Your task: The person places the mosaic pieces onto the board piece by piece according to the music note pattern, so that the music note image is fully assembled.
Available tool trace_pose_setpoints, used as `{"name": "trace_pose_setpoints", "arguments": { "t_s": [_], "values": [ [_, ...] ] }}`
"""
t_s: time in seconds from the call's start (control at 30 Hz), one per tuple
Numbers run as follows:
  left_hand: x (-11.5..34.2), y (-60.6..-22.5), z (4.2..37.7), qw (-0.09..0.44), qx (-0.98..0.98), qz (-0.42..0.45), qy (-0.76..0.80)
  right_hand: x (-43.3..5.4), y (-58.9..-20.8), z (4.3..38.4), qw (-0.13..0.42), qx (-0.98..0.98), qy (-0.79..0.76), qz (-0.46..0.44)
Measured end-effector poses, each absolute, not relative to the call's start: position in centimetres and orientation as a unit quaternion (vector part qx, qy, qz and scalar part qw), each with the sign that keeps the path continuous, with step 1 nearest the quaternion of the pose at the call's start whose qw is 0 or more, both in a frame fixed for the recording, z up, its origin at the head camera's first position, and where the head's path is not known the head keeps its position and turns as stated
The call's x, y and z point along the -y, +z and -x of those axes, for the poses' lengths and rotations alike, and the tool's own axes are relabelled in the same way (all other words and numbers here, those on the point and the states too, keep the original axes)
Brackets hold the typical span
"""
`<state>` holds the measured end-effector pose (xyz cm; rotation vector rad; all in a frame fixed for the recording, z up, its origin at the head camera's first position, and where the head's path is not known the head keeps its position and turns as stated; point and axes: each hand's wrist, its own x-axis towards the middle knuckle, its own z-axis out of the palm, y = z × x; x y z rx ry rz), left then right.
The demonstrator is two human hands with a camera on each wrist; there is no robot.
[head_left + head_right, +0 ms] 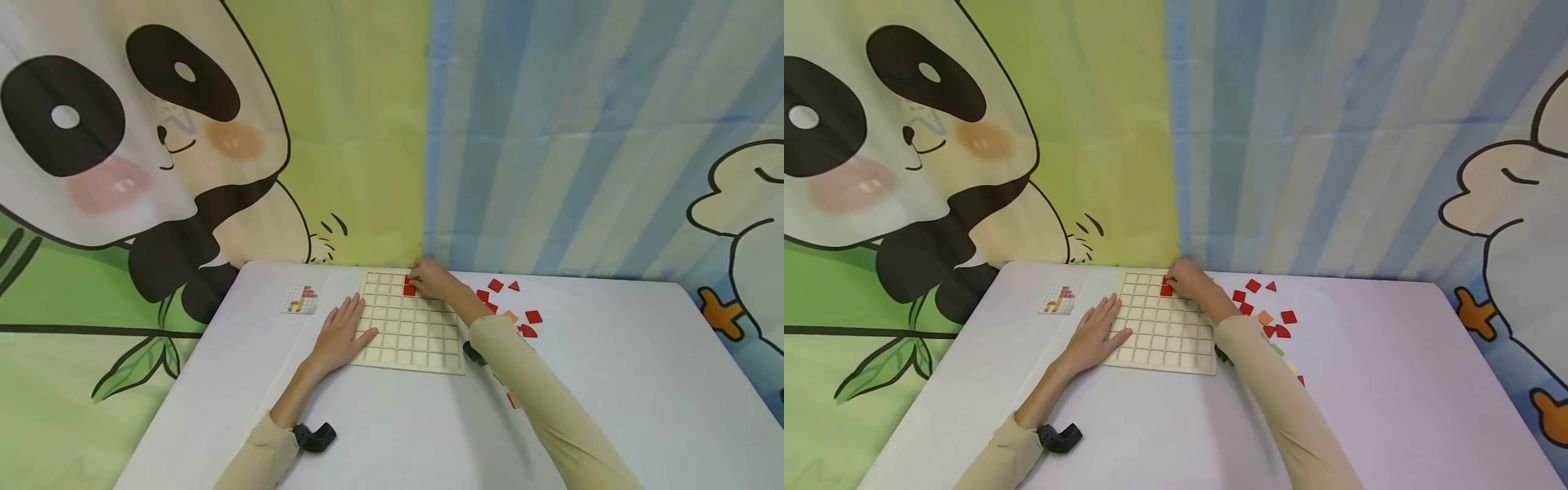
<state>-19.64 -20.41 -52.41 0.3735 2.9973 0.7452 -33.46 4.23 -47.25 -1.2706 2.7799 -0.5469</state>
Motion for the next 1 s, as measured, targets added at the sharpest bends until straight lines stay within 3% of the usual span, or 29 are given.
{"name": "trace_pose_setpoints", "arguments": {
  "t_s": [0.23, 0.43, 0.7, 1.0],
  "values": [
    [20.7, -52.6, 19.3, 0.017, -0.963, -0.112, 0.245, -5.3, -45.7, 32.0, 0.047, -0.894, -0.153, 0.418],
    [20.5, -52.6, 19.5, 0.013, -0.962, -0.114, 0.248, -10.3, -44.0, 28.8, 0.045, -0.903, -0.193, 0.382],
    [20.3, -52.3, 19.7, 0.019, -0.960, -0.119, 0.254, -18.8, -45.2, 22.2, 0.079, -0.926, -0.217, 0.298],
    [20.4, -52.6, 19.9, 0.014, -0.959, -0.123, 0.254, -23.3, -46.3, 17.9, 0.056, -0.943, -0.211, 0.253]
  ]
}}
